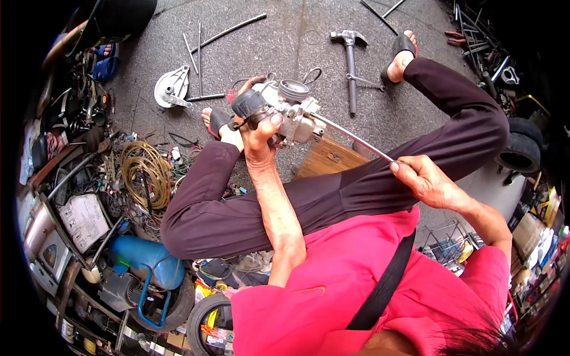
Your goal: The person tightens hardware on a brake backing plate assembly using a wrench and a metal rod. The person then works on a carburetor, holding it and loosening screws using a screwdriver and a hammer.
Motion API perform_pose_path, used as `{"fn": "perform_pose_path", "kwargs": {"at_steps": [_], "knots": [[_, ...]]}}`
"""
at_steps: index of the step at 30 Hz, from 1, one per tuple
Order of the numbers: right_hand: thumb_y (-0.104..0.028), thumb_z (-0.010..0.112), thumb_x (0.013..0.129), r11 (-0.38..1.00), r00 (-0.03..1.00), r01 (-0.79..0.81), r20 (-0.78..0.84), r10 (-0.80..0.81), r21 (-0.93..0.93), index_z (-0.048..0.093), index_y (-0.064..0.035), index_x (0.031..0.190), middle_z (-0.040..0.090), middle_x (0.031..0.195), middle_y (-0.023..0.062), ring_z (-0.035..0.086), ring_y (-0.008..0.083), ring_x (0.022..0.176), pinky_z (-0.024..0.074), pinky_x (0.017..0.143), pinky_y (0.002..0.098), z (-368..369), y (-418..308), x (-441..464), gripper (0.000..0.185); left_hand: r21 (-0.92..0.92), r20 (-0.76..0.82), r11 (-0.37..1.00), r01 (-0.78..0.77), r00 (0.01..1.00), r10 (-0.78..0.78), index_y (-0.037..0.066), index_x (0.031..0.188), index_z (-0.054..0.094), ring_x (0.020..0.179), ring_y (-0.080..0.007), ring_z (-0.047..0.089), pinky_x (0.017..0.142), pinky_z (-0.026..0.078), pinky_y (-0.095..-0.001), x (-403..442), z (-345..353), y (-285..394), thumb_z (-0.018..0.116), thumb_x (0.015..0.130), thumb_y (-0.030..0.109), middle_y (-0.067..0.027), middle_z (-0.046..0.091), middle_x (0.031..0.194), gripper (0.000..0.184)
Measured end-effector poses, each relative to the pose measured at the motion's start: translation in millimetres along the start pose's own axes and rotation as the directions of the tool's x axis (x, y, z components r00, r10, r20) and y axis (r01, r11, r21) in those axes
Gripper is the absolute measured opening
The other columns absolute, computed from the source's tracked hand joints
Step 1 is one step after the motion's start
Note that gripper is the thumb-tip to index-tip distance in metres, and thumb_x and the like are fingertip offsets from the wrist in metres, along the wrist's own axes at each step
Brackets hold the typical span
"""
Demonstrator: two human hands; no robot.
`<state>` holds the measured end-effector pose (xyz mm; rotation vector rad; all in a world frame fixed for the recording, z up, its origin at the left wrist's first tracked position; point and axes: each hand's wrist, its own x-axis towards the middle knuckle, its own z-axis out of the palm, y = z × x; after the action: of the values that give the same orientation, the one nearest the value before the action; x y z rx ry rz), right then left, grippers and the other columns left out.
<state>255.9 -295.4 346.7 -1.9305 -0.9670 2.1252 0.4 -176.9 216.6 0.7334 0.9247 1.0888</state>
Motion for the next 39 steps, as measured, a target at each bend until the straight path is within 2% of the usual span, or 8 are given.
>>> {"fn": "perform_pose_path", "kwargs": {"at_steps": [14,19,21,24,26,31,34,39], "knots": [[-0.031,0.049,0.095,0.936,0.969,0.196,-0.090,-0.231,-0.294,0.047,0.0061,0.070,0.034,0.053,0.0140,0.029,0.0125,0.057,0.0320,0.050,0.0394,-7,2,26,0.044,-0.063,-0.062,0.998,-0.007,0.998,0.003,0.002,0.126,0.045,0.083,-0.0143,0.058,0.076,0.049,-0.0281,0,-8,-4,0.069,0.064,0.016,-0.0044,0.058,0.094,0.069],[-0.025,0.053,0.091,0.786,0.876,0.265,-0.201,-0.438,-0.559,0.049,0.0027,0.072,0.047,0.055,0.0212,0.051,0.0299,0.050,0.0393,0.050,0.0446,-5,19,45,0.035,-0.073,-0.071,0.996,0.050,0.996,-0.055,0.006,0.125,0.047,0.082,-0.0161,0.059,0.075,0.049,-0.0292,4,-14,-5,0.073,0.063,0.013,-0.0047,0.058,0.095,0.067],[-0.022,0.057,0.086,0.632,0.835,0.141,-0.252,-0.490,-0.762,0.051,0.0005,0.074,0.056,0.065,0.0263,0.055,0.0463,0.067,0.0438,0.056,0.0518,-18,18,56,0.026,0.341,-0.041,0.940,-0.019,0.999,0.035,0.005,0.122,0.049,0.083,-0.0176,0.059,0.077,0.050,-0.0305,6,-8,-6,0.075,0.062,0.015,-0.0052,0.059,0.096,0.066],[-0.028,0.057,0.088,0.563,0.907,0.127,-0.134,-0.399,-0.817,0.052,-0.0006,0.074,0.056,0.063,0.0243,0.057,0.0442,0.065,0.0448,0.057,0.0509,-28,27,64,0.031,0.766,0.179,0.587,-0.263,0.964,0.199,0.001,0.117,0.052,0.081,-0.0141,0.059,0.074,0.050,-0.0286,6,-13,-36,0.076,0.062,0.009,-0.0069,0.062,0.094,0.060],[-0.031,0.057,0.088,0.558,0.897,0.077,-0.188,-0.401,-0.826,0.055,-0.0002,0.074,0.058,0.063,0.0232,0.059,0.0434,0.064,0.0466,0.060,0.0513,-26,29,59,0.034,0.488,-0.075,0.869,0.077,0.996,-0.046,0.001,0.116,0.053,0.080,-0.0131,0.058,0.074,0.050,-0.0290,1,0,-37,0.074,0.063,0.007,-0.0049,0.061,0.091,0.058],[-0.034,0.057,0.089,0.635,0.821,0.095,-0.300,-0.486,-0.767,0.052,-0.0029,0.074,0.057,0.058,0.0199,0.059,0.0405,0.060,0.0449,0.054,0.0480,-16,-4,62,0.035,-0.160,-0.300,0.986,0.046,0.949,-0.093,0.009,0.090,0.061,0.078,-0.0139,0.058,0.076,0.049,-0.0288,15,-30,-62,0.067,0.071,0.010,0.0004,0.058,0.085,0.020],[-0.038,0.053,0.093,0.767,0.797,0.135,-0.391,-0.460,-0.627,0.046,-0.0015,0.073,0.049,0.055,0.0197,0.052,0.0386,0.052,0.0367,0.050,0.0455,-21,-17,57,0.042,-0.589,-0.171,0.801,0.105,0.953,-0.251,0.005,0.103,0.060,0.085,-0.0224,0.062,0.082,0.052,-0.0384,17,-36,-51,0.069,0.070,0.023,-0.0067,0.063,0.097,0.038],[-0.032,0.052,0.094,0.797,0.810,0.240,-0.338,-0.480,-0.555,0.050,0.0020,0.090,0.050,0.059,0.0197,0.053,0.0365,0.056,0.0377,0.053,0.0432,-19,-18,29,0.034,-0.669,-0.014,0.686,0.288,0.917,-0.399,-0.004,0.122,0.049,0.093,-0.0431,0.057,0.077,0.049,-0.0477,18,-43,-59,0.066,0.056,0.060,-0.0277,0.057,0.108,0.094]]}}
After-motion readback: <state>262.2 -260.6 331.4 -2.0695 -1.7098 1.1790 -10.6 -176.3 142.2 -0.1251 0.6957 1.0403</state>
